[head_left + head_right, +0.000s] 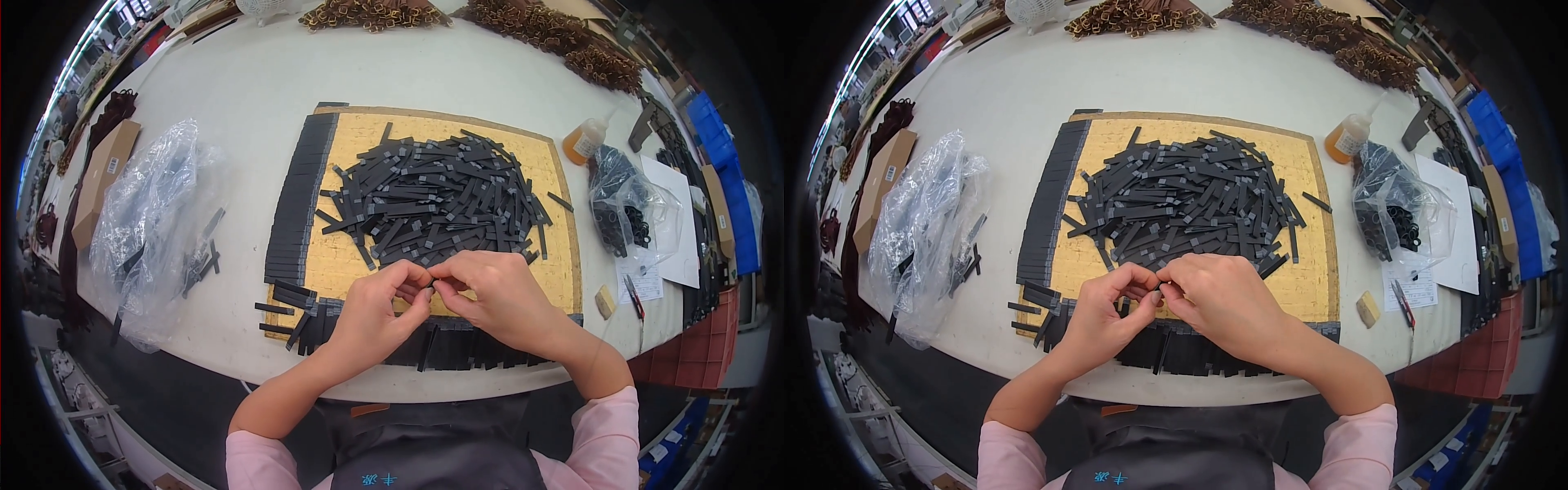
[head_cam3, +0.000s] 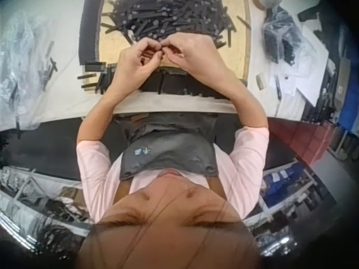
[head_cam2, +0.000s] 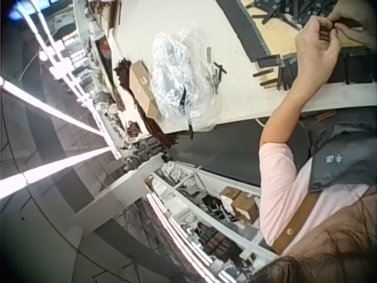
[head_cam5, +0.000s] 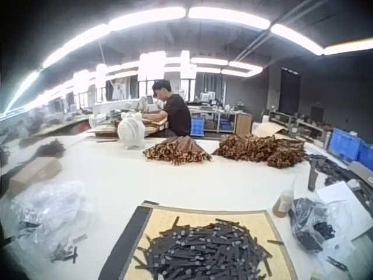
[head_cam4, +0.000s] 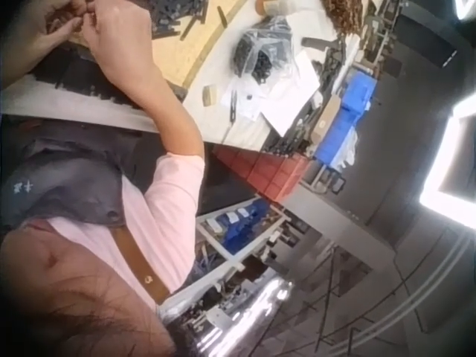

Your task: Assembling small metal hardware pieces onto leather strap components at a workshop table.

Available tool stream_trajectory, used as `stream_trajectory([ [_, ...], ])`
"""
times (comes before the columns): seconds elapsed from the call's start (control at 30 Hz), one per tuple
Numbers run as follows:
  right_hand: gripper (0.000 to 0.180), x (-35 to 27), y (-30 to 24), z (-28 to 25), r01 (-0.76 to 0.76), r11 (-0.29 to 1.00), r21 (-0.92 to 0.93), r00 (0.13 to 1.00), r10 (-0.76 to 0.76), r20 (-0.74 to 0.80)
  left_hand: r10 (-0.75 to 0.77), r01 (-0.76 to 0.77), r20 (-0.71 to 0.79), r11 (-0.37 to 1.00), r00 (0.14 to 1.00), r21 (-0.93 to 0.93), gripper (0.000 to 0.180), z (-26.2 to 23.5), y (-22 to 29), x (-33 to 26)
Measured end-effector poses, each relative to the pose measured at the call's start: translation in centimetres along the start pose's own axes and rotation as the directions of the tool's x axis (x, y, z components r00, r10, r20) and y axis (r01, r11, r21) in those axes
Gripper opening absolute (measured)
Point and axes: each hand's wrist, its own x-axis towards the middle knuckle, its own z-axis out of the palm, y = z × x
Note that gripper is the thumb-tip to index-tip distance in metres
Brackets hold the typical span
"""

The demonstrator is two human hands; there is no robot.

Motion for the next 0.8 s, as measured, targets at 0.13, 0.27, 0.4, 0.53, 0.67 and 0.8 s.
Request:
stream_trajectory([
  [0.13, 0.013, 0.0, 0.1, 0.5, 0.031, 0.994, -0.102, 0.999, -0.029, 0.015, 0.017, -0.016, -0.014, 0.996, 1.0, 0.086, 0.011, 0.2, -0.1, -0.2],
  [0.27, 0.013, 0.4, 0.2, 0.4, -0.043, 0.998, -0.041, 0.997, 0.045, 0.063, 0.028, -0.026, -0.012, 0.99, 1.0, 0.137, 0.011, 0.3, 0.4, -0.3],
  [0.4, 0.015, 0.7, 0.0, 0.2, -0.083, 0.996, 0.042, 0.995, 0.08, 0.065, 0.0, 0.004, -0.039, 0.994, 0.999, 0.105, 0.011, 0.1, 0.3, -0.2],
  [0.53, 0.018, 1.1, 1.0, 0.9, -0.082, 0.993, 0.083, 0.995, 0.077, 0.064, 0.012, -0.007, -0.034, 0.991, 0.999, 0.135, 0.009, 0.2, 0.0, -0.2],
  [0.67, 0.018, 1.0, 1.4, 0.7, -0.073, 0.989, 0.125, 0.996, 0.066, 0.06, -0.025, 0.028, -0.033, 0.994, 0.999, 0.101, 0.009, 0.3, 0.1, 0.1],
  [0.8, 0.018, 1.4, 0.8, 0.7, -0.108, 0.992, 0.066, 0.992, 0.103, 0.074, -0.031, 0.033, -0.019, 0.997, 0.999, 0.071, 0.01, 0.0, 0.4, -0.1],
])
